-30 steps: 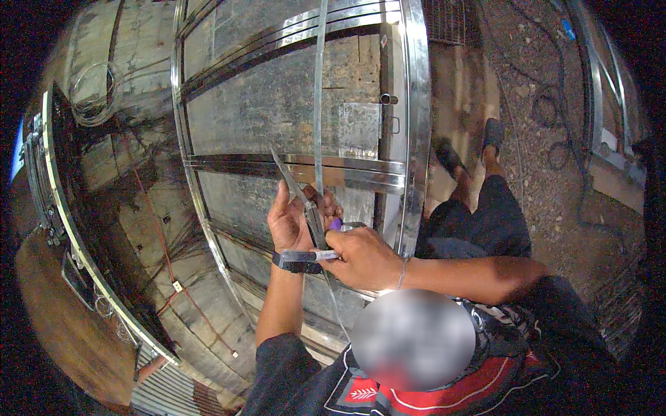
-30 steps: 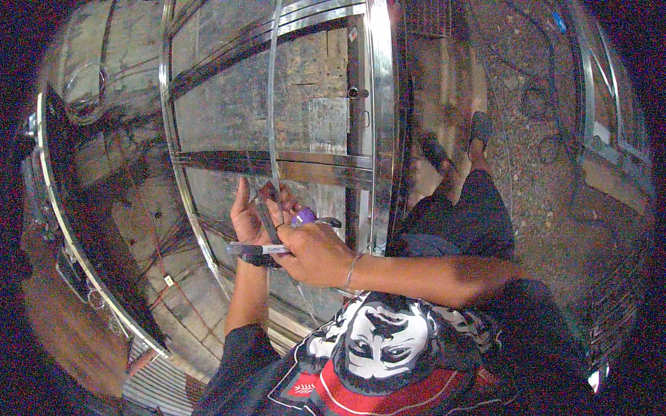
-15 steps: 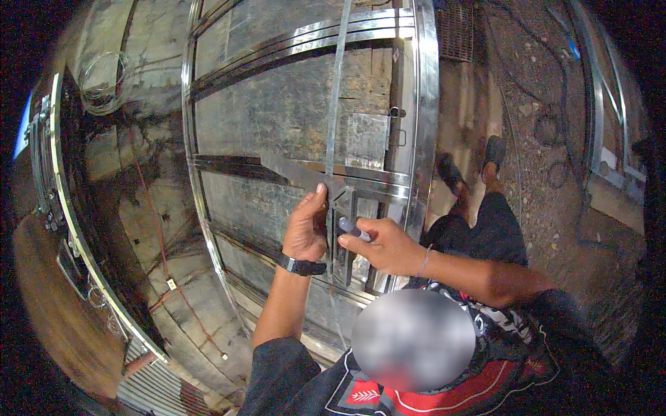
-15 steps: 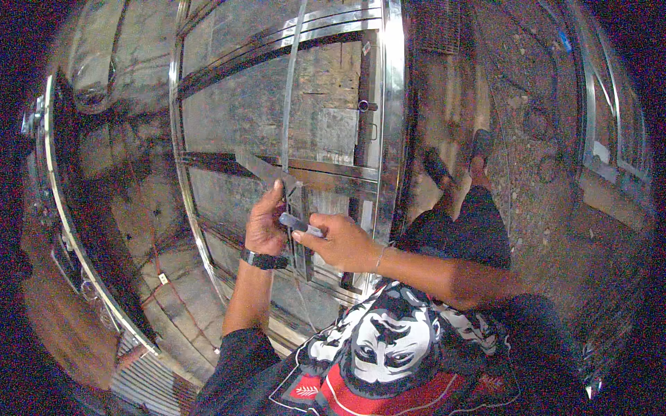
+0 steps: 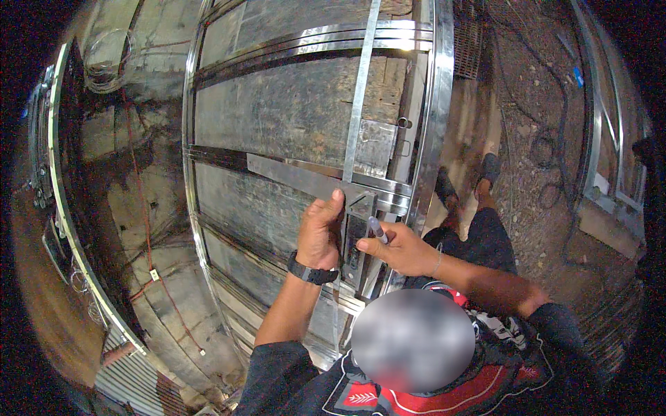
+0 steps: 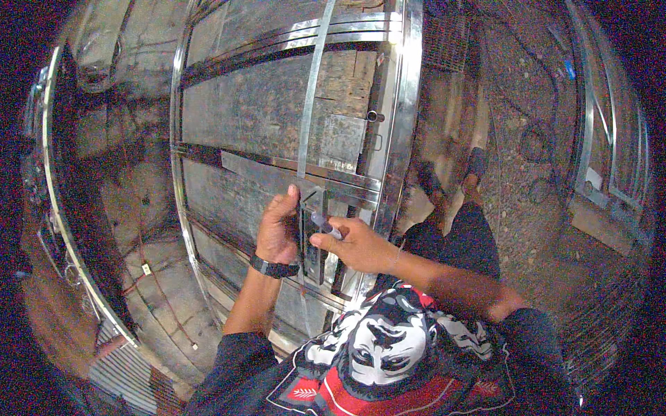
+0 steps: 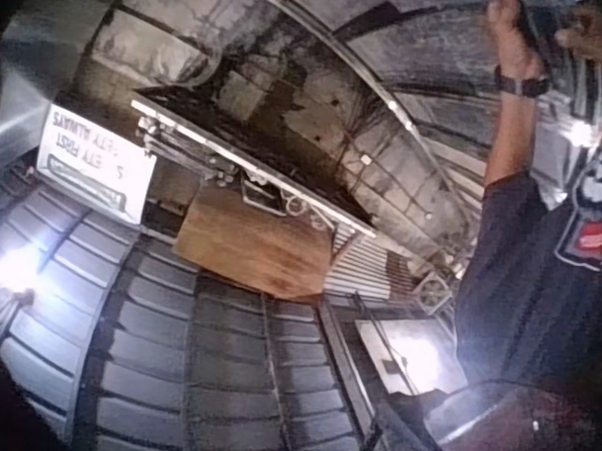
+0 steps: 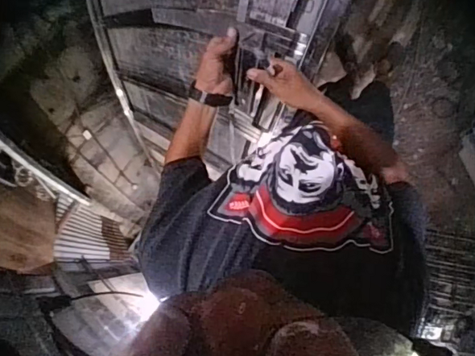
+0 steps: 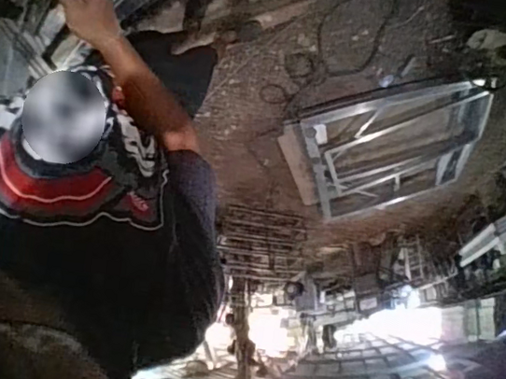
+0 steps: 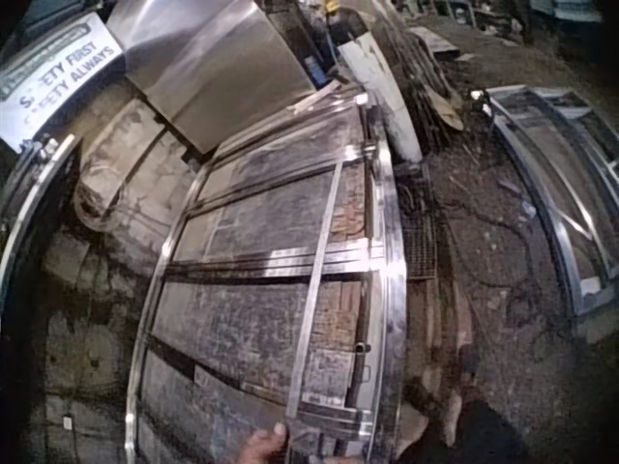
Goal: The person uses a metal ruler and a marker to draw straight lines on a large, curved metal sheet. They reposition the ruler multiple times to mark different sections of the sheet.
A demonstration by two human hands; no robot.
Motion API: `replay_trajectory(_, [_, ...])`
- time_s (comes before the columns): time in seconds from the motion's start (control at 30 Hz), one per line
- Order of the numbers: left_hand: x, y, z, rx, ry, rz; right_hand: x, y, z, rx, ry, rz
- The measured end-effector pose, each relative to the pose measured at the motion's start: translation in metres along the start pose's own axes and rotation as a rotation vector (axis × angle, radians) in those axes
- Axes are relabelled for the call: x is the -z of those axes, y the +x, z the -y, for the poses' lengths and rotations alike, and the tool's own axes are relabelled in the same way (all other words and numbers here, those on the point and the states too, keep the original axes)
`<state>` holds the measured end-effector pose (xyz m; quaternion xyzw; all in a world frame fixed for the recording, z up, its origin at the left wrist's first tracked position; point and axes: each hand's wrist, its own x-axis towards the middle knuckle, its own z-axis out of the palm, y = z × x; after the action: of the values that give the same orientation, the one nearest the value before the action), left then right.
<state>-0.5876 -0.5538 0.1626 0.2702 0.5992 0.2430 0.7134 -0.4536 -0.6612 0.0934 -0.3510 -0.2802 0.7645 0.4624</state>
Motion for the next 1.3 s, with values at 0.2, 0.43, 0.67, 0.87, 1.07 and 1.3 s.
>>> replay_trajectory(0.2, [0.010,0.004,0.004,-0.001,0.009,0.015,0.002,0.000,0.002,-0.091,-0.041,0.024])
replay_trajectory(0.43, [0.023,0.013,0.021,-0.066,0.082,-0.068,0.019,-0.007,0.000,-0.087,-0.115,-0.101])
replay_trajectory(0.67, [0.014,0.007,0.021,-0.060,0.009,-0.116,0.079,-0.021,0.068,0.201,-0.231,-0.597])
replay_trajectory(0.87, [0.010,0.005,0.017,-0.055,0.050,-0.051,0.057,0.018,0.116,0.208,-0.527,-0.378])
replay_trajectory(1.07, [0.009,0.004,0.019,-0.058,0.072,-0.040,0.046,0.036,0.102,0.288,-0.595,-0.313])
replay_trajectory(1.3, [0.012,0.003,0.020,-0.039,0.027,0.004,0.043,0.039,0.098,0.301,-0.630,-0.273])
